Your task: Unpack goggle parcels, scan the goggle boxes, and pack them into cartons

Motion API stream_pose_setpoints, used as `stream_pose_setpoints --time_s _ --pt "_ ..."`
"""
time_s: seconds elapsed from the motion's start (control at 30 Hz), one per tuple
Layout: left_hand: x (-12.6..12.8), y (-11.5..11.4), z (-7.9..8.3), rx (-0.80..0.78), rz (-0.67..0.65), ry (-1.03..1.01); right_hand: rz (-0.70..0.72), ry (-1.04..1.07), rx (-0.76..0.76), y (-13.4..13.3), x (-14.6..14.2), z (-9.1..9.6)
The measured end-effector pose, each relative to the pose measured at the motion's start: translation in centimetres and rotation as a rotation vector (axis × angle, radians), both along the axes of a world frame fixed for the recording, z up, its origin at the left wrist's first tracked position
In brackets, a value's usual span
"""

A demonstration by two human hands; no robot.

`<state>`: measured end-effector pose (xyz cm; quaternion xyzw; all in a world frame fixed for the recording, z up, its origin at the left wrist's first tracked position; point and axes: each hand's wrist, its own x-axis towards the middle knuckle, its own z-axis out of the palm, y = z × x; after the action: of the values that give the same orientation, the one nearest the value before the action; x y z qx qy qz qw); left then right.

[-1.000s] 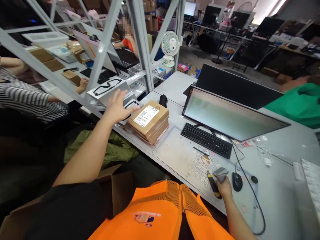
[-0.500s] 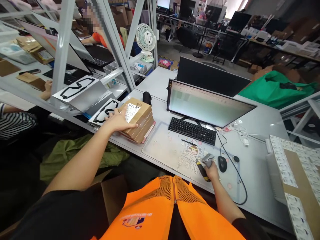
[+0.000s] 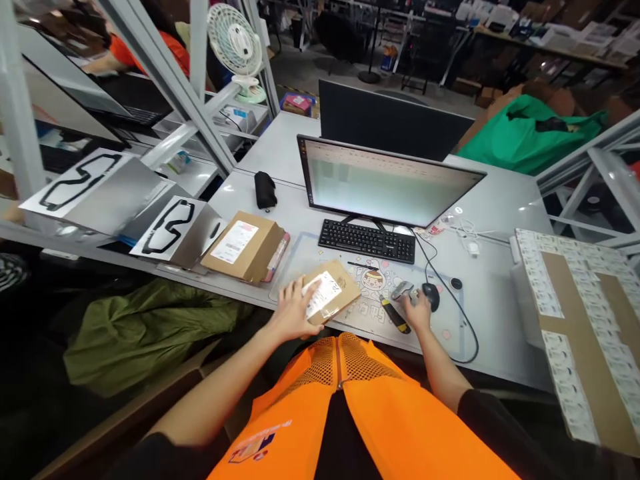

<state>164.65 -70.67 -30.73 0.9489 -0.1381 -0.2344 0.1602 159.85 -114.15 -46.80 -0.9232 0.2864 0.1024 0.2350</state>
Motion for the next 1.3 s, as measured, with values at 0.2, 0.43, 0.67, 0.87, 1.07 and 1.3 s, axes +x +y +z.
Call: stream_pose_setpoints --time_s 0.2,0.43,0.67,0.87,1.07,1.3 --pt "-0.4 -4.0 -8.6 -0.064 -0.132 0.076 0.217 0.036 0.012 1.5 9.7 1.5" --pt "-0.5 -4.4 -8.7 -0.011 -0.116 0.120 0.264 0.317 0.162 5.6 18.7 -0.5" --pt "-5.2 -4.0 -9.5 -0.020 0.281 0.152 0.181 0.149 0.150 2.8 13.4 0.8" --pt "-5.0 -3.9 -10.3 -0.150 0.365 0.207 0.033 0.017 0.016 -0.9 0.7 0.4" --pt "-3.7 -2.9 -9.9 -0.137 0.314 0.217 0.099 0.210 -0.020 1.1 -2.4 -0.1" --pt "-3.4 -2.1 -10.6 -0.236 0.246 0.180 0.144 0.359 0.131 0.9 2.0 5.7"
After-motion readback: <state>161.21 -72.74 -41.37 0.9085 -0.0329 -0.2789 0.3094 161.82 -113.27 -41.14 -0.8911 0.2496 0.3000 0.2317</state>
